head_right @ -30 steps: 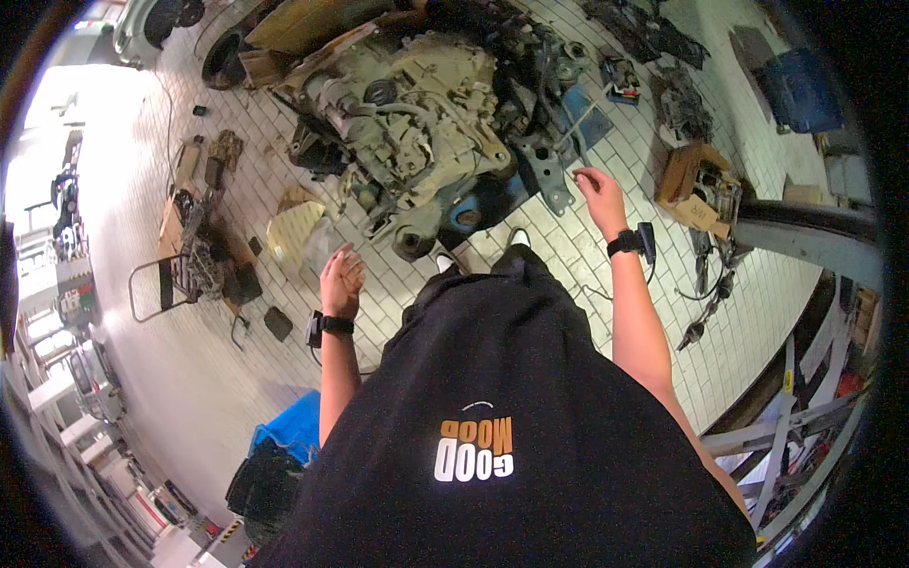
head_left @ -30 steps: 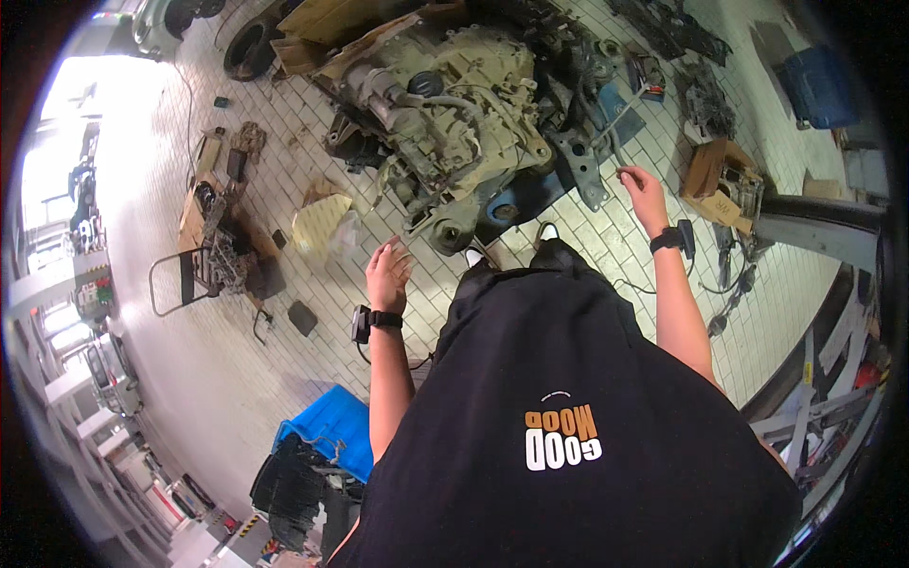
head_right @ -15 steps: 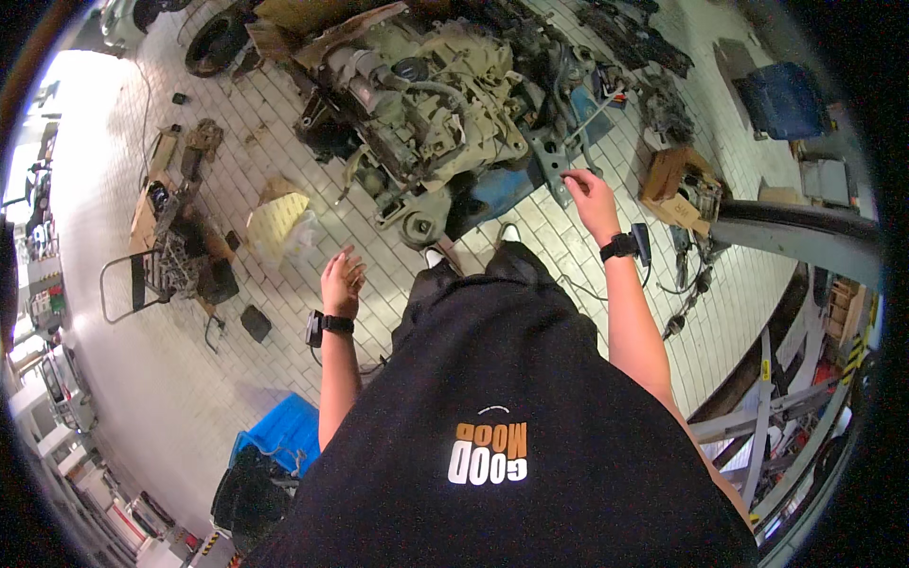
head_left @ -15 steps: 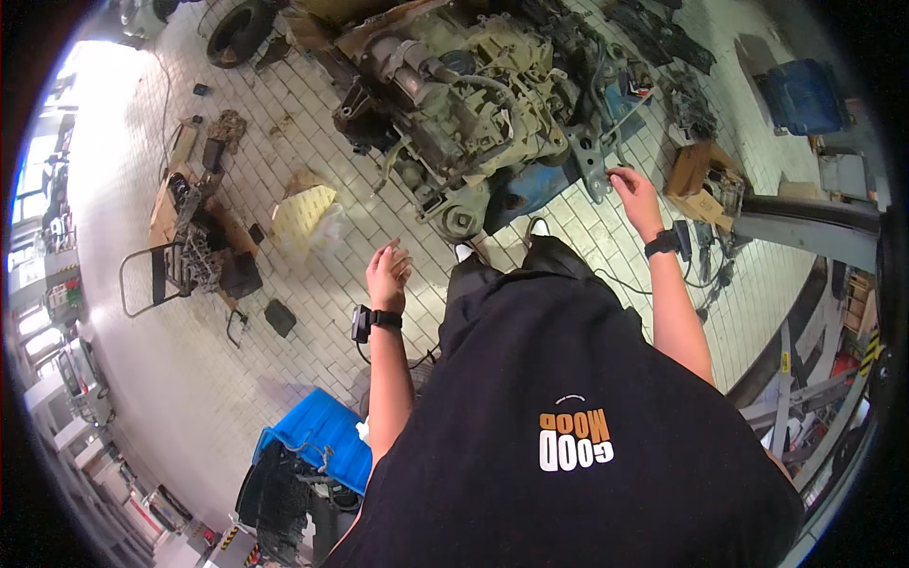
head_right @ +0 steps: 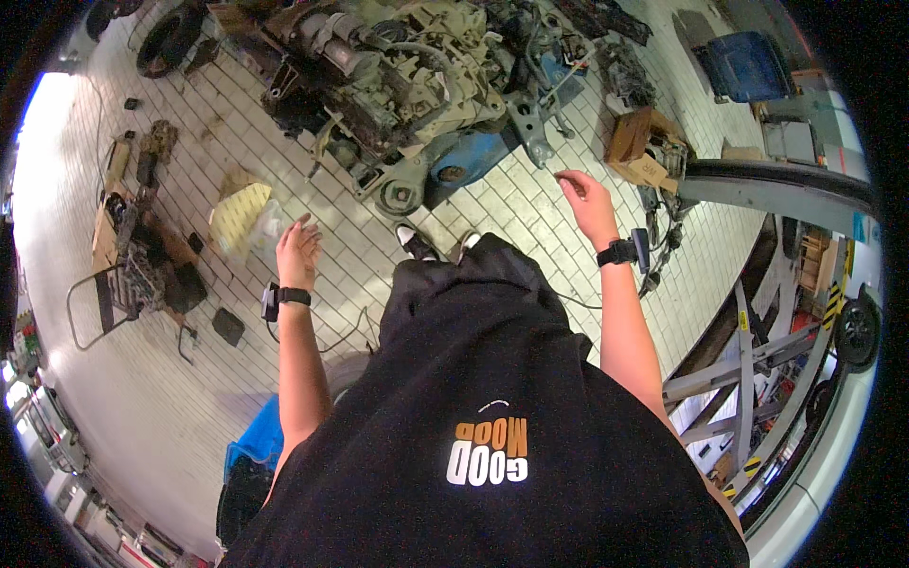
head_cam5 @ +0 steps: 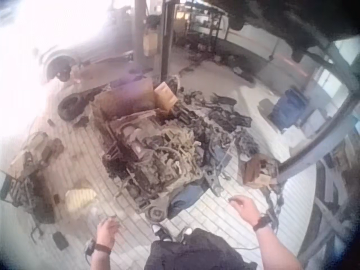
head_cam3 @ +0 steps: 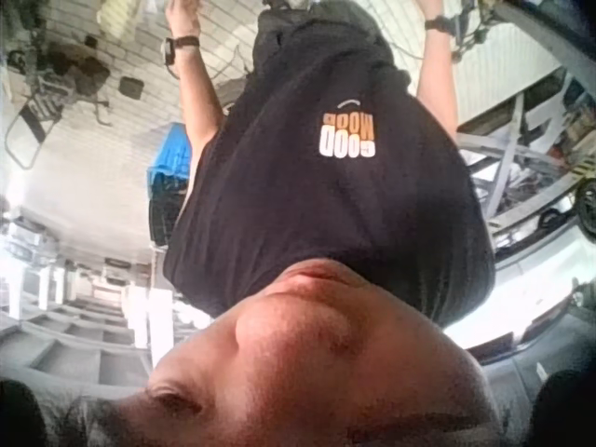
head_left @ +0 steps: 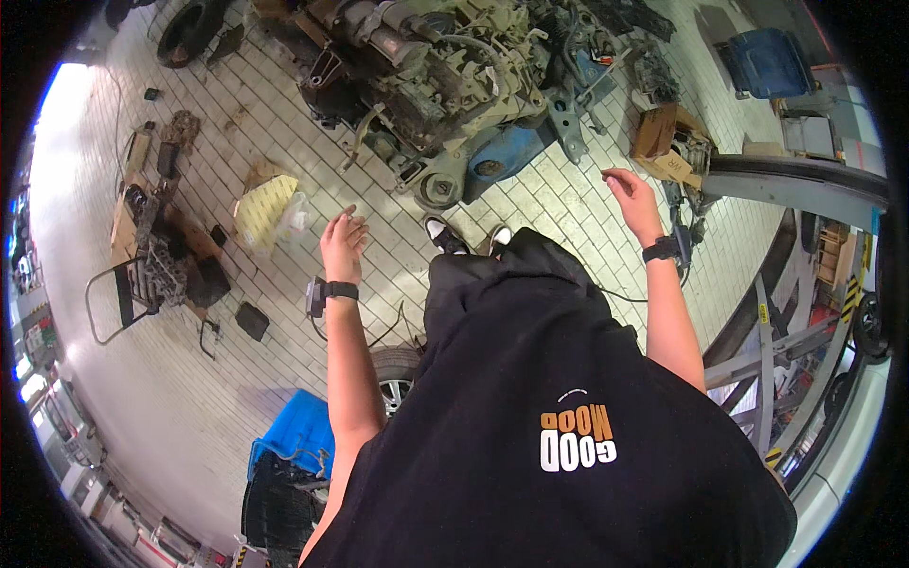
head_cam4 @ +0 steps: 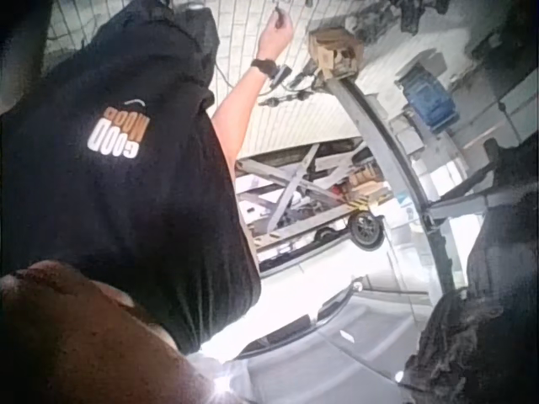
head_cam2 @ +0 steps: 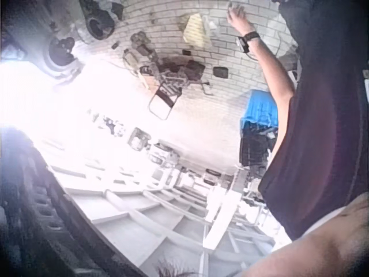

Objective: Inspecting the exhaust system and spare tire area of a vehicle on a lift, followed by walking through the service bay.

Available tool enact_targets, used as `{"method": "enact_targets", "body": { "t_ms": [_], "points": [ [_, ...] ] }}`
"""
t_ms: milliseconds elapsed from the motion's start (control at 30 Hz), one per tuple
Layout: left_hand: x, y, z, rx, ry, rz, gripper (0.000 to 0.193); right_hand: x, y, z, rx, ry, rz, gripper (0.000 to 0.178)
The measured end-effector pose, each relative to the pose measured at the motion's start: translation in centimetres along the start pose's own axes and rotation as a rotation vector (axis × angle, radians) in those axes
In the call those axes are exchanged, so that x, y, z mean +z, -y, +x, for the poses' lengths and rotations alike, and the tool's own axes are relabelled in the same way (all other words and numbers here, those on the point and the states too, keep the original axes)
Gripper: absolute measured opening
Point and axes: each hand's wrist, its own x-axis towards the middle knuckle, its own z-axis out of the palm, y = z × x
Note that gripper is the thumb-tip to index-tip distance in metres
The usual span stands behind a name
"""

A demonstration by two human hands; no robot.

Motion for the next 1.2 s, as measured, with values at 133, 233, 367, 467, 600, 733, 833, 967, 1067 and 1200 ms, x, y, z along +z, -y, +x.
{"method": "enact_targets", "body": {
  "t_ms": [133,233,367,467,600,733,833,967,1067,1200],
  "points": [
    [0.2,-0.5,-1.5,0.048,0.004,0.009,0.036,0.0,-1.2,-1.5,0.01,-0.006,0.008,0.021],
    [0.3,0.1,-3.4,0.063,0.002,0.025,0.036,-0.2,-1.8,-2.2,-0.016,-0.009,0.049,0.021],
    [-0.2,1.4,-7.1,0.055,-0.1,0.052,0.035,-0.5,-2.2,-3.8,-0.02,-0.041,0.11,0.021],
    [-0.4,1.8,-10.1,0.04,-0.093,0.097,0.035,-0.4,-5.5,-5.6,-0.018,-0.083,0.207,0.022],
    [-0.5,1.0,-13.7,0.019,-0.161,0.167,0.033,0.2,-10.0,-8.9,0.061,-0.07,0.209,0.022],
    [-1.9,-0.1,-15.6,0.023,-0.199,0.23,0.033,0.8,-11.6,-12.3,0.102,-0.088,0.208,0.022],
    [-2.2,-0.4,-16.1,0.016,-0.21,0.224,0.031,1.2,-11.9,-14.0,0.118,-0.103,0.241,0.022],
    [-1.9,-0.8,-15.9,0.017,-0.137,0.213,0.032,1.6,-11.5,-15.5,0.133,-0.133,0.297,0.022],
    [-1.4,-1.5,-15.4,0.071,-0.043,0.264,0.032,1.9,-10.8,-16.4,0.15,-0.153,0.259,0.023],
    [-4.6,-2.8,-14.9,0.068,0.002,0.27,0.034,3.6,-9.3,-16.7,0.116,-0.177,0.197,0.024]
  ]
}}
